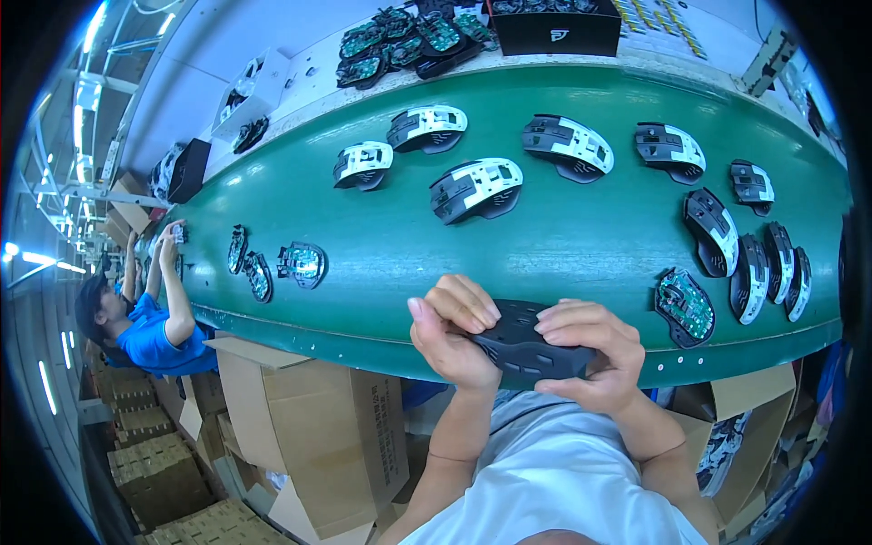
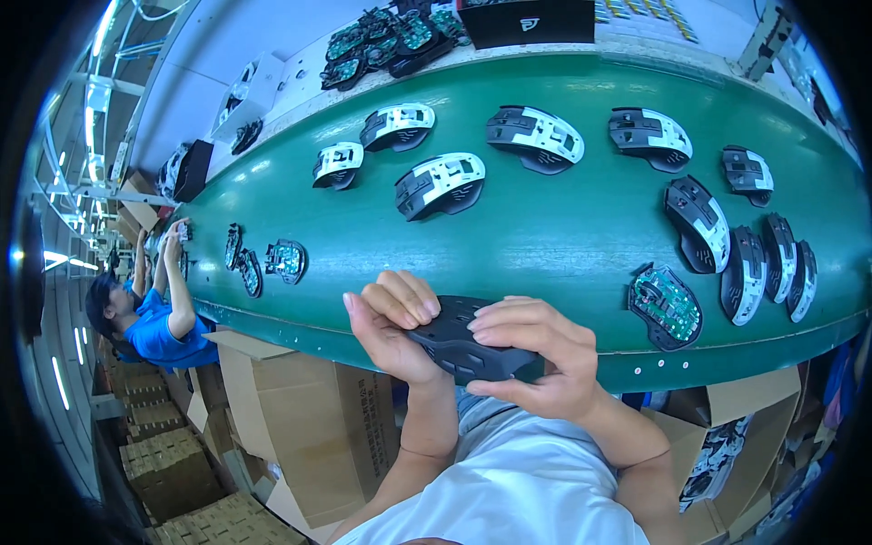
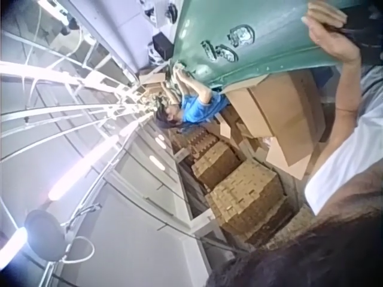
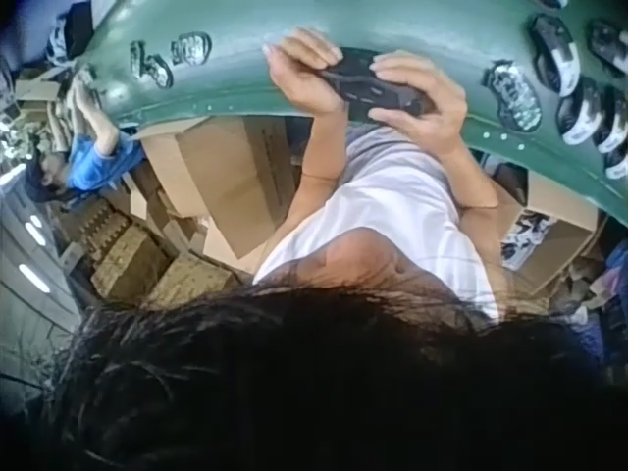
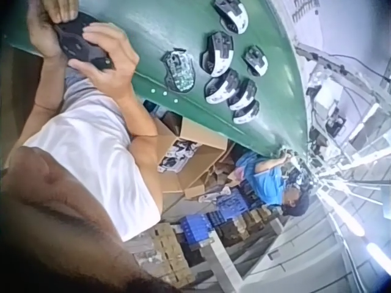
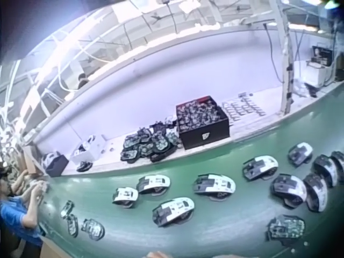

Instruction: The person assembles computer mice on a conveyor belt by connecting internal wires, installing scroll wheels onto the circuit board bases, and snapping the top covers onto the assembled mice.

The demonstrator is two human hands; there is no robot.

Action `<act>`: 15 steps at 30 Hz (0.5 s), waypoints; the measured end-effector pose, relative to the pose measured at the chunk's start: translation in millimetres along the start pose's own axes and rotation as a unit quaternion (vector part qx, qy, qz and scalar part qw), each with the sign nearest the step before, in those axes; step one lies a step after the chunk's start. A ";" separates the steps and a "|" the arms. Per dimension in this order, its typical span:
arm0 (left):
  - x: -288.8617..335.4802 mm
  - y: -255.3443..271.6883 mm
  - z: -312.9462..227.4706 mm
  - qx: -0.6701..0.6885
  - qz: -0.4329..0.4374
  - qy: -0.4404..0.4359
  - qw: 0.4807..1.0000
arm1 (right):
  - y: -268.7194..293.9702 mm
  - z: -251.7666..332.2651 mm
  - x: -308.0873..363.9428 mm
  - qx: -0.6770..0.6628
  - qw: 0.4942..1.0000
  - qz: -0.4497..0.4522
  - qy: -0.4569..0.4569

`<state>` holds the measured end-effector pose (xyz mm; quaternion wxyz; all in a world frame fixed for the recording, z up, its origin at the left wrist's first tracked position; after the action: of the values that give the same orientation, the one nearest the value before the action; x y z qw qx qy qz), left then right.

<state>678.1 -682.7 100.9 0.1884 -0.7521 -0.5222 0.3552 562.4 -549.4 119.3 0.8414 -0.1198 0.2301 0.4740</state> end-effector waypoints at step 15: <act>13.6 -4.6 21.0 -0.131 0.020 0.105 0.986 | -12.9 11.7 -14.0 0.141 0.988 -0.052 -0.021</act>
<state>662.5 -670.3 85.1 0.1352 -0.8139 -0.5261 0.2062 570.4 -561.7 136.2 0.8779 -0.0019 0.2706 0.3951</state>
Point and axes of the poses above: each hand's wrist, its own x-axis away from the middle knuckle, its own y-axis out of the back of the hand, z = x × y, the point moved 7 cm from there along -x, towards the middle knuckle, and after that the axes turned 4 degrees about -y, right-handed, at the moved point
